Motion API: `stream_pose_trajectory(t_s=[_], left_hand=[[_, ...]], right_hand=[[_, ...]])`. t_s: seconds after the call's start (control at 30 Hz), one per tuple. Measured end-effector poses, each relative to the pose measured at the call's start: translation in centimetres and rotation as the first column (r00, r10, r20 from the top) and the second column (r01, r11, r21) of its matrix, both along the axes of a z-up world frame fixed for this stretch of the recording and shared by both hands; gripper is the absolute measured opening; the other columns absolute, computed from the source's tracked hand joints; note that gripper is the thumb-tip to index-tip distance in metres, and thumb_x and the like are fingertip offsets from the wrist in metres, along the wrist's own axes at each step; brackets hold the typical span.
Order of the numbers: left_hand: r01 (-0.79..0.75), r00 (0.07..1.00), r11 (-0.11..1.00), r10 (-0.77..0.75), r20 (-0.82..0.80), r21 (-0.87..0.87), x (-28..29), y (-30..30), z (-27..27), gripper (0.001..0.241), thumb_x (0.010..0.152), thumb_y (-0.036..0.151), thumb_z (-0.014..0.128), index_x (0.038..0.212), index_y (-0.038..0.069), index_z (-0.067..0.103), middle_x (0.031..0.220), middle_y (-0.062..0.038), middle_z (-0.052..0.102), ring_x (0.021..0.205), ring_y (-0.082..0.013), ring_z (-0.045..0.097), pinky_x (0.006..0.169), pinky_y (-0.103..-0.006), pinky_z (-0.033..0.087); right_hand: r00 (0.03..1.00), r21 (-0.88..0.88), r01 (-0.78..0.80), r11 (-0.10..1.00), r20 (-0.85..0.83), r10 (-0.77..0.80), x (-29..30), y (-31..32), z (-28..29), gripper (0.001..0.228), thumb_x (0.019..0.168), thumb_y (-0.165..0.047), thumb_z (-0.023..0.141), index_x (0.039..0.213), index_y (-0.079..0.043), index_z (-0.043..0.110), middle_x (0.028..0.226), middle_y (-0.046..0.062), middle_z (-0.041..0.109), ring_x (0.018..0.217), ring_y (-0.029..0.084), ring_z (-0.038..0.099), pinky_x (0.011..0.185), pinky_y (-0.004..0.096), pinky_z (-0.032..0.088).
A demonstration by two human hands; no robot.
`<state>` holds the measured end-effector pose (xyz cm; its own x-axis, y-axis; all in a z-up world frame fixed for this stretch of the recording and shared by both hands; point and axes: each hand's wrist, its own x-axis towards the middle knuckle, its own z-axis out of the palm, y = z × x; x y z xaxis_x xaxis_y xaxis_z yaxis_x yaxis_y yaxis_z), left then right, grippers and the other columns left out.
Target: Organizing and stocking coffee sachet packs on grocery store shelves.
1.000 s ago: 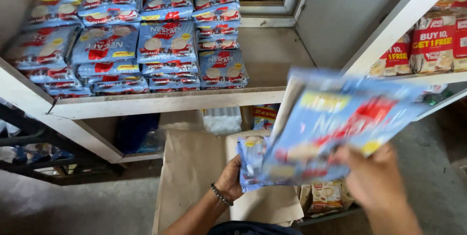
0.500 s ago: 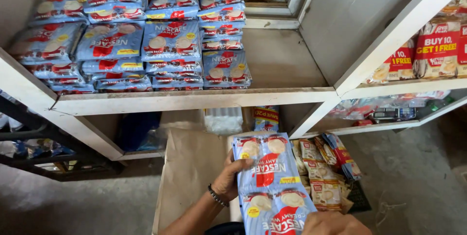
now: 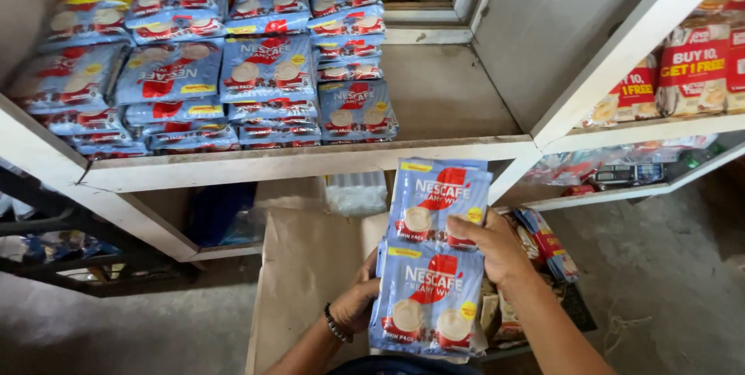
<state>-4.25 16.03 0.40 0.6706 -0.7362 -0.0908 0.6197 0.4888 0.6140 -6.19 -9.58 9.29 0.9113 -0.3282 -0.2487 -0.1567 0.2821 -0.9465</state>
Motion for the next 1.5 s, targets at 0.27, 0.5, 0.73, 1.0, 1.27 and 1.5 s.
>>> stream_pose_trajectory(t_s=[0.27,0.5,0.73,1.0,1.27,1.5], left_hand=[[0.027,0.932,1.0,-0.025,-0.363,-0.001,-0.6,0.9,-3.7,0.053,0.081,0.015,0.048,0.129,0.002,0.064,0.11,-0.016,0.071,0.088,-0.0233,0.062,0.084,-0.0318,0.049],[0.108,0.965,0.994,-0.104,-0.241,0.004,-1.7,1.4,-0.4,0.085,0.078,0.037,0.061,0.153,0.005,0.041,0.15,-0.024,0.054,0.131,-0.0376,0.056,0.11,-0.0496,0.045],[0.117,0.969,0.983,-0.082,-0.233,0.14,-1.6,1.2,0.1,0.09,0.068,0.009,0.068,0.153,0.001,0.04,0.138,-0.026,0.059,0.116,-0.0341,0.061,0.1,-0.0441,0.05],[0.147,0.968,0.964,-0.094,-0.234,0.221,-2.4,1.1,-0.5,0.088,0.07,0.011,0.078,0.149,0.001,0.04,0.133,-0.025,0.064,0.115,-0.0358,0.065,0.1,-0.0473,0.054],[0.096,0.938,0.942,0.023,-0.346,0.321,-2.0,1.0,-3.5,0.05,0.078,0.002,0.07,0.127,-0.005,0.06,0.108,-0.02,0.07,0.092,-0.0271,0.066,0.085,-0.0378,0.054],[0.165,0.923,0.983,-0.126,-0.365,0.076,-2.1,1.5,-6.2,0.098,0.067,0.046,0.075,0.15,0.002,0.047,0.141,-0.024,0.062,0.121,-0.036,0.063,0.104,-0.0485,0.052]], right_hand=[[0.998,0.015,0.008,1.0,-0.055,-0.007,1.2,-0.2,-4.4,0.046,0.076,0.0,0.078,0.121,0.002,0.064,0.105,0.018,0.074,0.089,0.027,0.068,0.084,0.038,0.054],[0.997,0.015,0.061,0.998,-0.045,-0.06,0.5,1.0,-6.0,0.047,0.074,0.0,0.081,0.116,0.004,0.06,0.095,0.018,0.071,0.075,0.025,0.066,0.069,0.036,0.055],[0.985,0.05,0.151,0.987,-0.097,-0.146,0.2,1.0,-6.5,0.046,0.078,-0.012,0.081,0.119,0.002,0.066,0.096,0.019,0.074,0.072,0.025,0.068,0.058,0.032,0.054],[0.988,-0.122,0.145,0.982,-0.03,-0.15,-1.2,2.1,-6.8,0.036,0.083,-0.026,0.079,0.107,-0.001,0.068,0.087,0.011,0.07,0.071,0.017,0.064,0.06,0.029,0.053],[0.995,-0.457,-0.101,0.884,-0.03,0.099,-3.7,0.0,-6.1,0.047,0.084,-0.031,0.073,0.12,-0.004,0.062,0.103,0.015,0.077,0.088,0.025,0.074,0.077,0.038,0.064],[0.651,-0.753,-0.507,0.421,-0.015,0.759,-8.1,0.5,-0.8,0.068,0.062,0.021,0.059,0.109,-0.02,0.085,0.151,0.004,0.055,0.15,0.027,0.033,0.121,0.042,0.027]])
